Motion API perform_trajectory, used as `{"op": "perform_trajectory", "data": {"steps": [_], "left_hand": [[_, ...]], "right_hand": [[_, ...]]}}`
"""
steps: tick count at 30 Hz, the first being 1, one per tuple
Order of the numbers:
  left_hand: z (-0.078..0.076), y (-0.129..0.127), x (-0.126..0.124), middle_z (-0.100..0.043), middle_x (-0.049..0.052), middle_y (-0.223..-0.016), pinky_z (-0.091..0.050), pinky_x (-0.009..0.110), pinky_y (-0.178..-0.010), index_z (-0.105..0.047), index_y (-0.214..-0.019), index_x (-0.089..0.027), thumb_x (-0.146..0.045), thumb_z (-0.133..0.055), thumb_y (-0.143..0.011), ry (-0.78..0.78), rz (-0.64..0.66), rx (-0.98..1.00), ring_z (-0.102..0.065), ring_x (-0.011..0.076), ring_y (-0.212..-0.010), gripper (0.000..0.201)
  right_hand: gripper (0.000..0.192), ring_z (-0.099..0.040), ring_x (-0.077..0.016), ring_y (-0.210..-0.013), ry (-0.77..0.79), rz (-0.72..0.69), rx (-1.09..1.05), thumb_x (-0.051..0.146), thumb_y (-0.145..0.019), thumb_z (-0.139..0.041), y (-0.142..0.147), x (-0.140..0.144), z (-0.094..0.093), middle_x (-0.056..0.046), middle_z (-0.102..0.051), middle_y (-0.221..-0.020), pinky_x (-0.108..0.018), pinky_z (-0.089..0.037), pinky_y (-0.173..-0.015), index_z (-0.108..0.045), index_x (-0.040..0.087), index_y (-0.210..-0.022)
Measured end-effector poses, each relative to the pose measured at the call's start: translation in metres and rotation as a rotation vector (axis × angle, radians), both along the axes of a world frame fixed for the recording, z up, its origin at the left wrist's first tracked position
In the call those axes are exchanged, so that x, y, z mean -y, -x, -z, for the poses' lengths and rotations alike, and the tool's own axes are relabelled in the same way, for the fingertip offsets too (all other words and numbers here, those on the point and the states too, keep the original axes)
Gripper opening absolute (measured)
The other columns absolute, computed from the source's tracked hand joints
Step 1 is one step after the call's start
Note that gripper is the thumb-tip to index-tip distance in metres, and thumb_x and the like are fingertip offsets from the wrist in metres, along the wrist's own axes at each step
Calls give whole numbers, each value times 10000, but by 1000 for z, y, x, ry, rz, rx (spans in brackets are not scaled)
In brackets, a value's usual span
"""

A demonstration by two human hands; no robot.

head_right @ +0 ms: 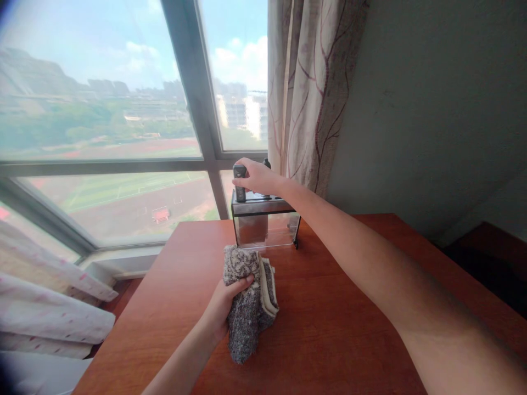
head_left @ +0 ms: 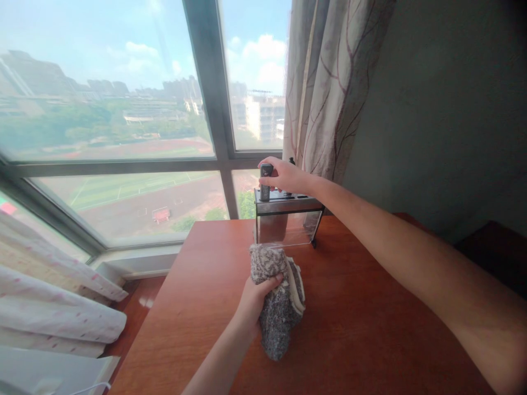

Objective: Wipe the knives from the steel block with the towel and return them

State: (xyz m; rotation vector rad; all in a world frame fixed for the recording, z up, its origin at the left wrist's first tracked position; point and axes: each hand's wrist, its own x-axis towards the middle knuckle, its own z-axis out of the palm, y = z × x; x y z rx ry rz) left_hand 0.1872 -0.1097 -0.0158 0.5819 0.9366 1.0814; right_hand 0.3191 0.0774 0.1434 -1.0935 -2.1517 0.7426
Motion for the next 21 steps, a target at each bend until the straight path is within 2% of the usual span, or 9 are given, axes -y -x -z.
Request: {"op": "perform_trajectory", "data": {"steps": [5, 13, 18, 21], "left_hand": [[-2, -1, 0, -760, 137, -851, -551, 354, -646, -663, -1000, -94, -243, -747, -683, 18, 9, 14, -720, 289, -748, 361], [11, 4, -3, -765, 116, -837, -557, 369, -748, -658, -1006, -127, -257, -772, -688, 122, 56, 80, -729, 269, -755, 361], [14, 7, -4, -772, 122, -838, -558, 409, -781, -658, -1098, -130, -323, -757, -715, 228, 92, 164, -736, 291, -746, 439], [12, 11, -4, -774, 136, -832, -555, 440, -793, -666, -1105, -117, -413, -726, -736, 328, 146, 246, -737, 319, -757, 477]], "right_hand": [[443, -587, -139, -576, 13, -31, 8, 254, -836, -635, -5, 5, -4, 18, -574, -699, -220, -461, -427, -460, 196, -1239], [454, -639, -151, -662, 28, -39, -10, 255, -848, -615, -19, 10, -12, -26, -630, -873, -236, -530, -510, -446, 207, -1266], [350, -645, -138, -667, -58, -6, -101, 242, -846, -603, -36, 20, -22, -55, -653, -998, -238, -523, -522, -527, 200, -1185], [167, -623, -133, -613, -200, 128, -128, 246, -853, -581, -52, 20, -30, -44, -688, -877, -231, -472, -496, -598, 187, -1008]]}}
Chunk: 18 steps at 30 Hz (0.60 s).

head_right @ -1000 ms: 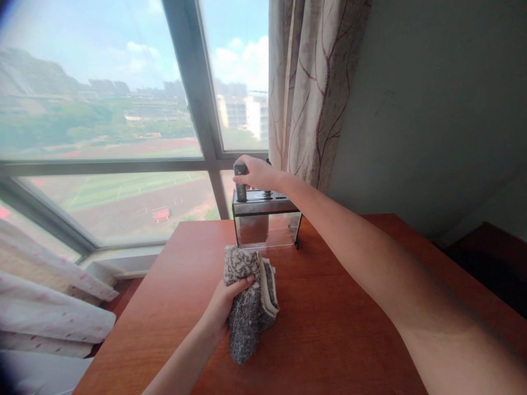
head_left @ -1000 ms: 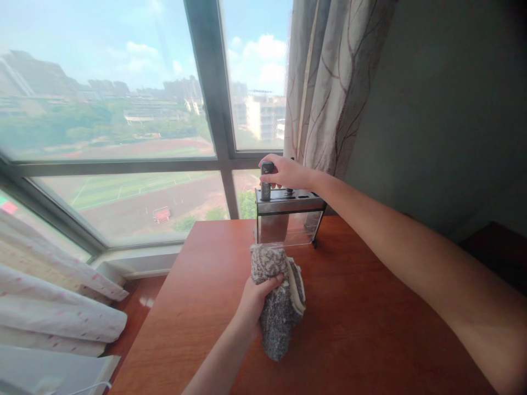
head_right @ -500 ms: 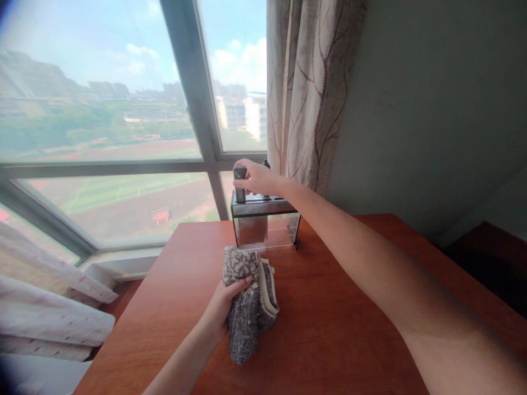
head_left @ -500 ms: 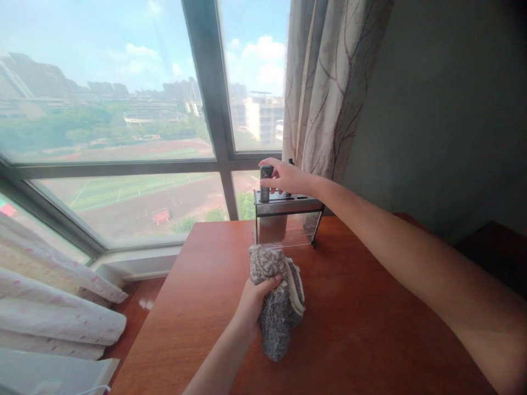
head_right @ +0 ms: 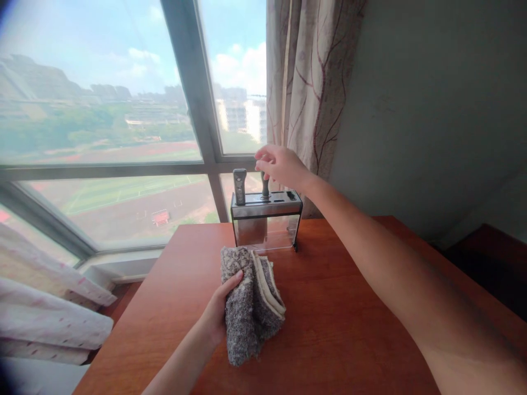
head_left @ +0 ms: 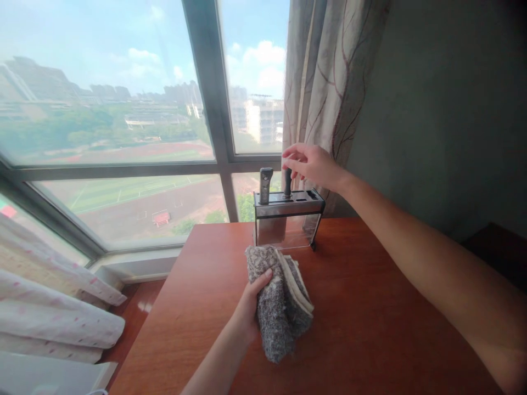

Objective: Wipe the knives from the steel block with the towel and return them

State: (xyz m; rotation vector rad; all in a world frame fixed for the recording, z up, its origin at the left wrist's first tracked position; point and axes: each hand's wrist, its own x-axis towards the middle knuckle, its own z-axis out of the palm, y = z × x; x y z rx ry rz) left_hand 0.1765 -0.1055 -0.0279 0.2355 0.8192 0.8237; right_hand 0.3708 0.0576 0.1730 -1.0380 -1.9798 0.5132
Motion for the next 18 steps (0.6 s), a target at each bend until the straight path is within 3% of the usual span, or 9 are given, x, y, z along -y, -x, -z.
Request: {"op": "perform_trajectory", "data": {"steps": [3, 6, 10, 18], "left_hand": [[-1, 3, 0, -773, 151, -845, -548, 440, -822, -686, -1068, -96, -489, -684, -757, 49, 41, 103, -729, 333, -839, 501], [-3, 5, 0, -775, 138, -841, -546, 437, -826, -705, -1045, -116, -560, -653, -755, 51, 40, 165, -720, 337, -887, 533], [-5, 6, 0, -773, 119, -808, -545, 445, -816, -723, -1014, -147, -646, -631, -719, 31, 9, 165, -716, 340, -883, 587], [-1, 8, -1, -771, 97, -770, -538, 444, -845, -737, -957, -147, -560, -655, -735, -22, -98, 169, -719, 325, -866, 477]], "right_hand": [[142, -588, -132, -546, -105, 197, 26, 295, -875, -537, -15, -10, 0, -22, -659, -678, -239, -436, -507, -615, 178, -859], [220, -593, -148, -559, -63, 326, 165, 386, -848, -577, -22, -21, 10, -10, -646, -646, -251, -423, -539, -630, 180, -902], [367, -613, -170, -652, 26, 354, 388, 507, -777, -648, -15, -28, 28, -28, -671, -731, -260, -421, -602, -645, 177, -937], [373, -607, -202, -710, 30, 345, 468, 554, -743, -629, 3, -38, 47, -44, -658, -709, -263, -388, -588, -631, 181, -718]]}}
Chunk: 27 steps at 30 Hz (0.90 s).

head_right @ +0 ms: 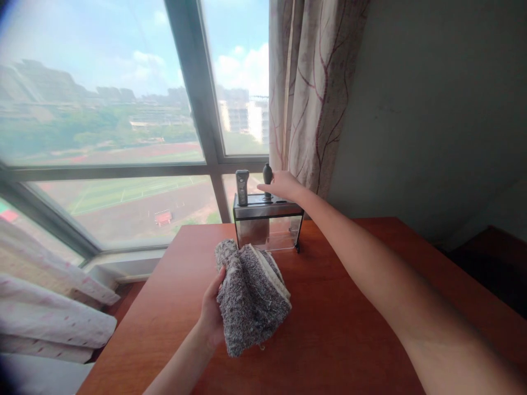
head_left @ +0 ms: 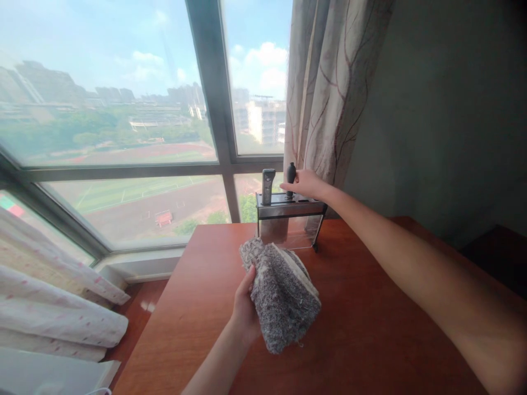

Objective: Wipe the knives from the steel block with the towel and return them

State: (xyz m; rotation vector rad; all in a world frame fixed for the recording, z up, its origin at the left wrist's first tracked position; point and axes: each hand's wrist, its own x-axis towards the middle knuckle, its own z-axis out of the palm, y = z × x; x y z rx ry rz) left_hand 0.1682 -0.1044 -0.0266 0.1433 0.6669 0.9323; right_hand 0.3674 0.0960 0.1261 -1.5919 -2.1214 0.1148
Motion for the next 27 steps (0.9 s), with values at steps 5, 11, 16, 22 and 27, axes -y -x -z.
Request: {"op": "perform_trajectory", "data": {"steps": [5, 11, 16, 22, 27], "left_hand": [[-2, 0, 0, -773, 114, -790, -535, 449, -852, -727, -1009, -129, -565, -619, -774, 42, 25, 30, -720, 329, -874, 507], [-4, -1, 1, -778, 111, -820, -534, 454, -850, -702, -1087, -141, -572, -627, -770, 84, 16, 38, -723, 331, -870, 539], [-4, 0, 2, -780, 109, -832, -526, 440, -877, -695, -1099, -132, -552, -629, -782, 96, 16, 70, -724, 322, -879, 531], [-2, 1, 1, -777, 125, -864, -497, 466, -928, -664, -1155, -104, -512, -617, -813, 96, -10, 62, -723, 328, -886, 535], [1, 0, 0, -773, 144, -882, -475, 497, -954, -652, -1171, -88, -490, -617, -823, 79, -15, 58, -713, 348, -927, 532]], "right_hand": [[354, -621, -202, -707, -1, -24, 8, 518, -763, -613, 4, -1, -3, -49, -667, -680, -254, -393, -573, -630, 176, -671], [301, -630, -208, -693, -26, -33, 7, 459, -764, -627, 8, 4, -20, -54, -663, -642, -265, -412, -586, -626, 184, -643], [353, -628, -235, -713, -93, 24, -8, 482, -764, -626, 9, 6, -39, -68, -638, -615, -294, -418, -622, -607, 178, -587], [404, -600, -214, -659, -224, 97, -81, 516, -725, -669, 2, 5, -68, -41, -574, -554, -291, -407, -578, -585, 159, -555], [421, -574, -166, -628, -399, 90, -189, 492, -731, -685, -11, 4, -100, -28, -574, -551, -280, -408, -586, -591, 114, -571]]}}
